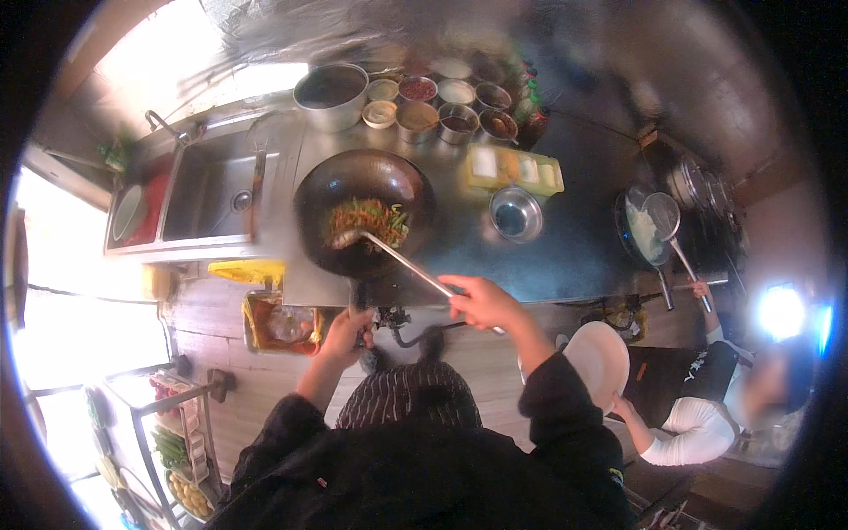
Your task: The person stir-fries sliced meat in a wok, then adds chopped green vegetables and seasonings. They continuously toss and mix the ingredients over high heat, then transfer the finished dish into a serving bowl.
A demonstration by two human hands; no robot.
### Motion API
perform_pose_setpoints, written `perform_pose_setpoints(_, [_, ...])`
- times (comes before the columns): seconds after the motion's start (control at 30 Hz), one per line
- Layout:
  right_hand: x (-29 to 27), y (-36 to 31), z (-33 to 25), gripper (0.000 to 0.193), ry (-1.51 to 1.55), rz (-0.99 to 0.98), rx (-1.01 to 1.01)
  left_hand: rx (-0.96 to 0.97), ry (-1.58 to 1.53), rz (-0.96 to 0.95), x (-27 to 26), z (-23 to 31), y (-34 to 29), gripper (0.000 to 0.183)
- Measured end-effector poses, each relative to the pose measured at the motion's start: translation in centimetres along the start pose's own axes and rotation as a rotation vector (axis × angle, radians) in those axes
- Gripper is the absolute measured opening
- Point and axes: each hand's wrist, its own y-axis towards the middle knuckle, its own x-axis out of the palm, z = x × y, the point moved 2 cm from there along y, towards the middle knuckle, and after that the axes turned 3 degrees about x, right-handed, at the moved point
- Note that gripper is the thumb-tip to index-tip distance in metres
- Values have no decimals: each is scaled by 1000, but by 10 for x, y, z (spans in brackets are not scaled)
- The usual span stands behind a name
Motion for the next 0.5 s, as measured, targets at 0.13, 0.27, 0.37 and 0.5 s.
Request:
perform_pose_setpoints(0.13, [33, -10, 3, 61, -396, 377, -400, -54, 224, -4, -35, -49, -59, 23])
perform_pose_setpoints(0.27, [30, -57, 12, 63, -60, 76, -148, -76, 174, -99, -35, -42, -87, 23])
perform_pose_setpoints(0.37, [21, -66, 21, 63, 306, -122, 123, -50, 33, -61, -20, -5, -45, 22])
perform_pose_setpoints(0.5, [36, -13, 36, 59, 302, 3, 36, 18, -40, -17, -8, 8, 13, 21])
